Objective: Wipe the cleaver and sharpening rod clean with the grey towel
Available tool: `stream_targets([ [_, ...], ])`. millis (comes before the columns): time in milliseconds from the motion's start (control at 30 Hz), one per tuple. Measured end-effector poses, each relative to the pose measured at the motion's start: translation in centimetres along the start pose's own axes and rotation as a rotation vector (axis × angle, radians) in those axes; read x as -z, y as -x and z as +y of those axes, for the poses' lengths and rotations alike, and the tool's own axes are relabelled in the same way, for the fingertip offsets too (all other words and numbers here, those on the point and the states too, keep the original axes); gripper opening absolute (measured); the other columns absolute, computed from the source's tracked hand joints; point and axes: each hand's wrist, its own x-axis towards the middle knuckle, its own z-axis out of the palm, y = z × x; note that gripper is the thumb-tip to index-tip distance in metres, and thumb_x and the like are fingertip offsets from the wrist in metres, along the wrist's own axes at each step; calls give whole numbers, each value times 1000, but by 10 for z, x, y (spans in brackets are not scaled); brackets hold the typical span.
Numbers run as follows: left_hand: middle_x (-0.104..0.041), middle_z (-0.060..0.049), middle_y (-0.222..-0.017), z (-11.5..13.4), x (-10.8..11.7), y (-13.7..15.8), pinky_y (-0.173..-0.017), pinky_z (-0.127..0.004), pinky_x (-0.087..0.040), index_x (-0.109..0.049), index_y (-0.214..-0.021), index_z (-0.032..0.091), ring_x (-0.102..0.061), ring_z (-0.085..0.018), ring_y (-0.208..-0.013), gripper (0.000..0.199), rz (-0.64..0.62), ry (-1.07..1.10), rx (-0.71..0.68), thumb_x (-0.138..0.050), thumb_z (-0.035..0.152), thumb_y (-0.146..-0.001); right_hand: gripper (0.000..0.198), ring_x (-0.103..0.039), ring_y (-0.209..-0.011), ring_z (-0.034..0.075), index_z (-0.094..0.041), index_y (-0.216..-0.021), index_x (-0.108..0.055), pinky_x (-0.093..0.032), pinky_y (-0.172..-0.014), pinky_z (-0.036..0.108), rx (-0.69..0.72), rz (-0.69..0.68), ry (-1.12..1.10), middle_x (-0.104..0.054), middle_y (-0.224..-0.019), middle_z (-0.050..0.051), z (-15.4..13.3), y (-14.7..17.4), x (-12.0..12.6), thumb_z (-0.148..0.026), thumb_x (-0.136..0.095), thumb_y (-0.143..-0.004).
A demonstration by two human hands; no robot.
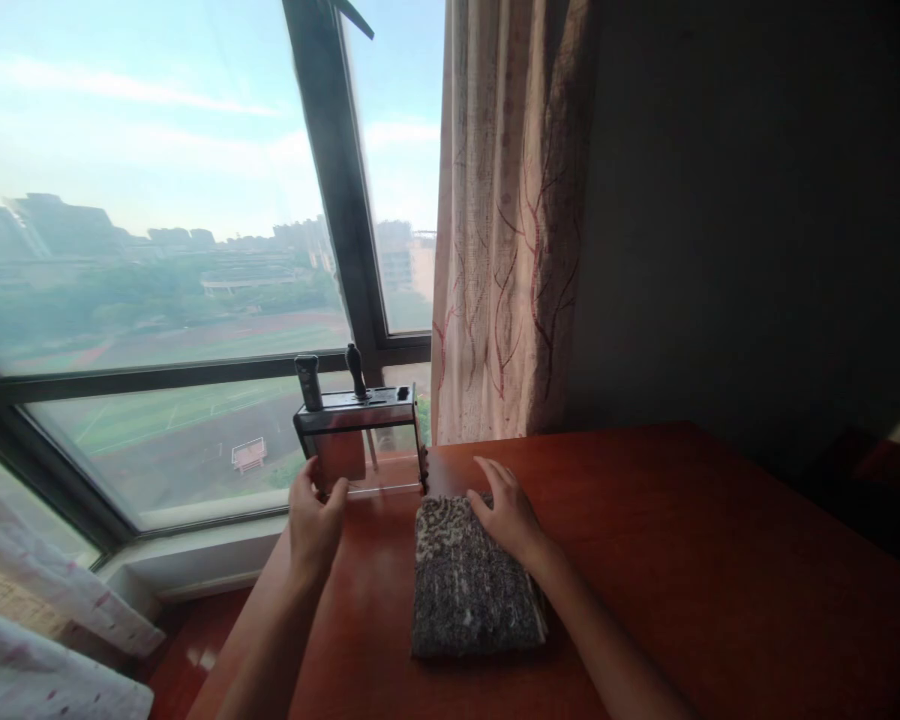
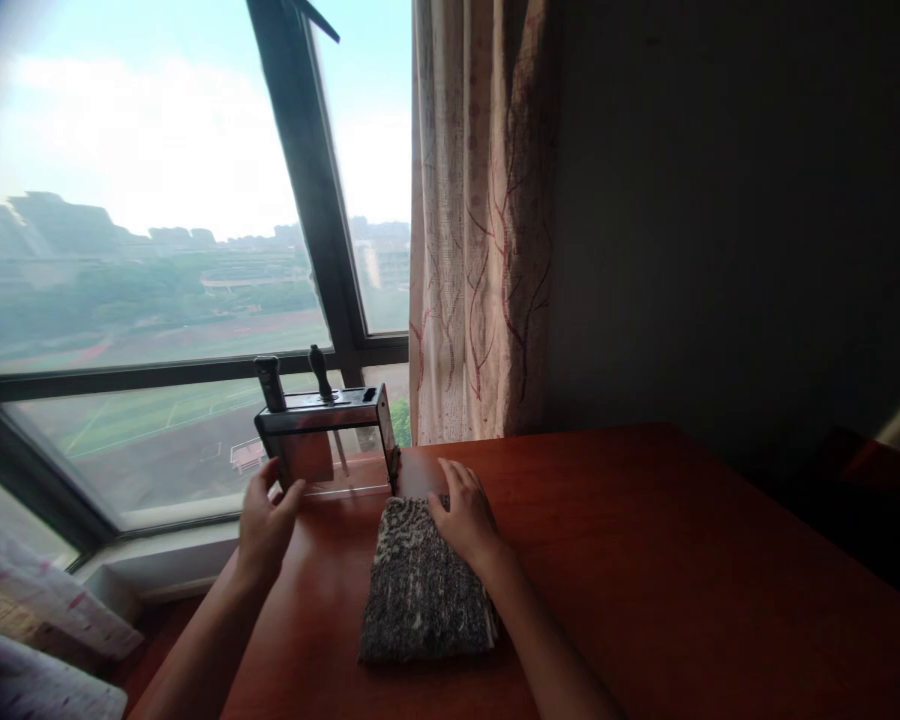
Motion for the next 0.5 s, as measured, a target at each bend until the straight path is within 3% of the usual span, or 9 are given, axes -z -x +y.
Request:
stream_targets([
  [100, -42, -19, -139, 4, 21, -37, -105, -52, -32, -32, -142, 16, -40, -35, -129, 79, 7, -92, -10, -64, 40, -74, 54, -53, -118, 25, -17, -133, -48, -41, -103, 41, -8, -31, -166, -58, -128, 13, -29, -38, -2, -25, -57, -80],
  [200, -41, -21, -141, 10, 29, -55, -106, -52, -31, -24, -146, 17, -37, -35, -132, 85, -90, -9, 45, -64, 40, -74, 61, -54, -118, 25, -19, -136, -44, -43, -100, 41, -38, -91, -299, -56, -131, 12, -54, -71, -15, -26, -60, -78],
  [333, -45, -19, -139, 14, 30, -61, -105, -51, -32, -29, -144, 20, -37, -35, -132, 82, -174, 59, 53, -66, 38, -73, 73, -48, -125, 26, -22, -142, -33, -38, -104, 42, -95, -162, -365, -49, -138, 11, -73, -95, -31, -32, -63, -76],
  [500, -48, -19, -137, 15, 34, -60, -103, -51, -35, -33, -142, 22, -40, -35, -131, 80, -186, 97, 46, -67, 38, -71, 76, -39, -132, 28, -20, -141, -36, -33, -108, 41, -141, -192, -364, -44, -143, 11, -83, -102, -35, -37, -65, -74],
])
